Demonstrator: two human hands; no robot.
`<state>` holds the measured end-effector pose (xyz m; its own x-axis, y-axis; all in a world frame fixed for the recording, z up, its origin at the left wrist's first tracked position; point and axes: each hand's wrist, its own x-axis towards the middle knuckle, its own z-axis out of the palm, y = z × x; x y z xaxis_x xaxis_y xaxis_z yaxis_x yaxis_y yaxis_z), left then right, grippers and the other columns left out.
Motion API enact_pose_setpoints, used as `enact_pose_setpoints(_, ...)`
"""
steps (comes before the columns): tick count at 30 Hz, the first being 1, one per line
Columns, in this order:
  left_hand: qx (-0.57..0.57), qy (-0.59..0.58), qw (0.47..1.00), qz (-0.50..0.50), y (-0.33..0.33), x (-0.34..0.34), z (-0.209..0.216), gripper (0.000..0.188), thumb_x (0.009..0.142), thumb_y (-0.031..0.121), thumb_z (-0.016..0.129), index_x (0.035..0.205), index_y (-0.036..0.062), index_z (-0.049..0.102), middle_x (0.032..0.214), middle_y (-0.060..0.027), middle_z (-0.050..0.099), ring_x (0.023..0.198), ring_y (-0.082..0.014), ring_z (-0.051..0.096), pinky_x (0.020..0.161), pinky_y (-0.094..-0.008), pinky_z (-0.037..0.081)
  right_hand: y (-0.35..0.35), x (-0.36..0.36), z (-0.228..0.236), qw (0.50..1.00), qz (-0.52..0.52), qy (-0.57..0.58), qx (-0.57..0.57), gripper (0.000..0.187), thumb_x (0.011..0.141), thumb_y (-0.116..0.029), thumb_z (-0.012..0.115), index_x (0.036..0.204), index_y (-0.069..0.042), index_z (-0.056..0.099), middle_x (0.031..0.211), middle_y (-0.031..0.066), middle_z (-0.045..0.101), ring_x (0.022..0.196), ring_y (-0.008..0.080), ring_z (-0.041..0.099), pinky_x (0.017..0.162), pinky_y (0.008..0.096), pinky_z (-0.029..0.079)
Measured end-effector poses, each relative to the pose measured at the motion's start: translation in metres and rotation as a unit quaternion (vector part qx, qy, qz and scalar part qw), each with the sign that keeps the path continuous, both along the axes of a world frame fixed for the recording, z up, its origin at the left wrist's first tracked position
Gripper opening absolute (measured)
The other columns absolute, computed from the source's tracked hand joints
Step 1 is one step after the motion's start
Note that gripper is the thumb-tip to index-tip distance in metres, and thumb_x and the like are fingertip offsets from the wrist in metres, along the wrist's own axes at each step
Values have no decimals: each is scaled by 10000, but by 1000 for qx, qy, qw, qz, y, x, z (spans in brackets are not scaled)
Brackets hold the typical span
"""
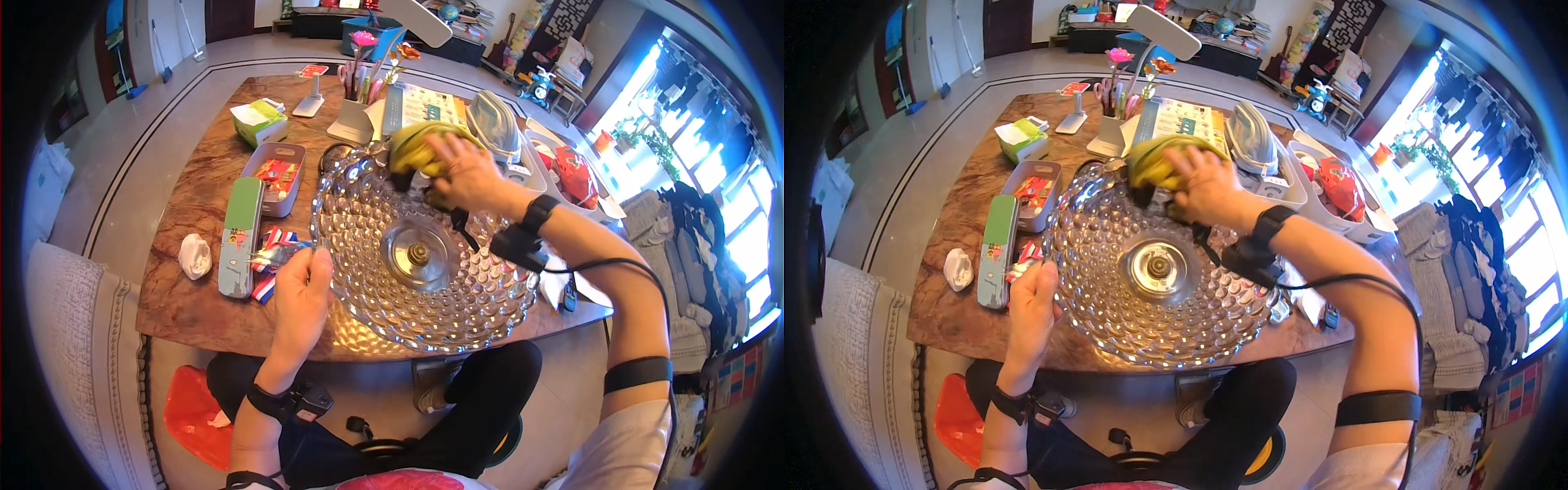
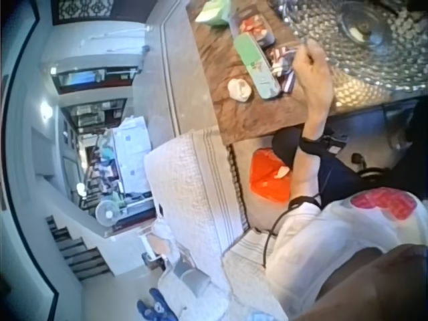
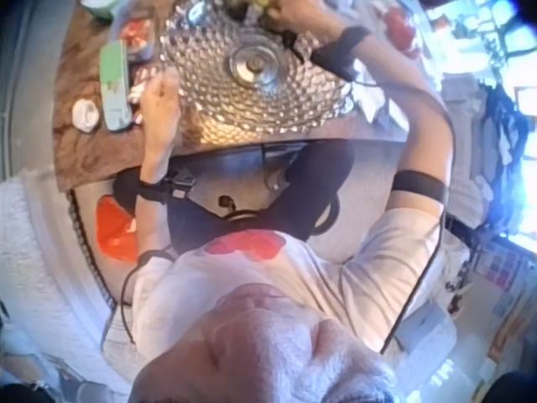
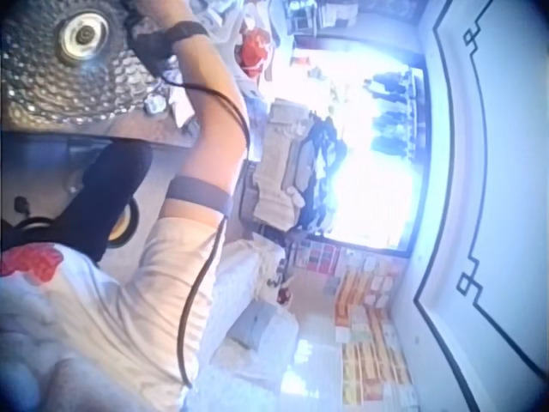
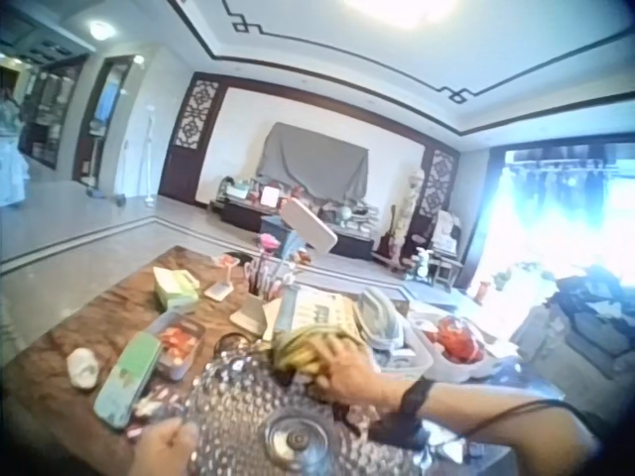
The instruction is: Cleaning a decorative bowl and organizing small items.
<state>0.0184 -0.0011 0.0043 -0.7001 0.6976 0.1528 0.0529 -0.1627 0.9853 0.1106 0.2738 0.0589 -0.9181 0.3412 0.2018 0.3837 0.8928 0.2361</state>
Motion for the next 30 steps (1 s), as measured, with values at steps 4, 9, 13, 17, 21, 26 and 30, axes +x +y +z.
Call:
enact_pose_setpoints(4, -4, -9, 1000, -8, 1, 0, -4, 356, 920, 269, 451, 631, 70, 387, 543, 53, 349, 451, -16, 355, 404, -198, 279, 22, 48, 15, 982, -101, -71, -141, 610, 837, -245, 457, 1308, 10, 163, 1092, 312, 458, 933, 420, 529, 810, 474, 428)
enact_pose_setpoints(9, 8, -35, 999, 3, -1, 2, -4, 344, 920, 262, 450, 628, 90, 393, 547, 62, 344, 447, -6, 346, 392, -184, 257, -38, 112, 22, 970, -158, -84, -165, 344, 839, -240, 413, 994, 67, 422, 895, 347, 517, 825, 453, 555, 737, 482, 440)
enact_pose_setpoints(13, 9, -5, 1000, 1, 0, -4, -13, 335, 922, 281, 440, 644, 94, 446, 546, 65, 368, 425, -8, 359, 377, -180, 255, -94, 149, 2, 855, -344, 170, -349, 404, 851, -304, 439, 971, 80, 407, 1010, 357, 489, 950, 435, 510, 794, 463, 395)
enact_pose_setpoints(17, 9, -19, 1000, 4, -5, -13, -16, 328, 913, 322, 447, 684, 94, 503, 511, 66, 379, 380, -21, 345, 345, -182, 243, -157, 151, -43, 791, -147, 484, -345, 428, 919, -278, 396, 1151, 81, 374, 1116, 286, 474, 1038, 373, 462, 893, 387, 350)
enact_pose_setpoints(21, 7, -47, 999, -2, 12, -7, -11, 288, 890, 313, 489, 677, 123, 530, 483, 79, 389, 359, -18, 326, 331, -185, 207, -202, 147, -81, 561, -158, 667, -465, 310, 949, -246, 342, 905, 24, 488, 839, 90, 519, 768, 167, 449, 709, 305, 381)
enact_pose_setpoints(26, -124, 17, 992, 21, -3, -13, 18, 332, 832, 359, 570, 624, 140, 433, 457, 60, 284, 343, -69, 288, 337, -225, 205, -251, 161, -153, 547, -69, 613, -567, 212, 913, -157, 347, 976, 16, 451, 916, 93, 495, 856, 159, 447, 765, 299, 369)
enact_pose_setpoints(30, -165, 69, 984, -15, 0, -9, 38, 228, 824, 269, 610, 698, 110, 507, 449, 68, 297, 335, -28, 259, 307, -197, 144, -272, 163, -200, 374, -42, 699, -608, 250, 901, -203, 368, 895, 6, 505, 832, 98, 523, 843, 164, 489, 769, 293, 379)
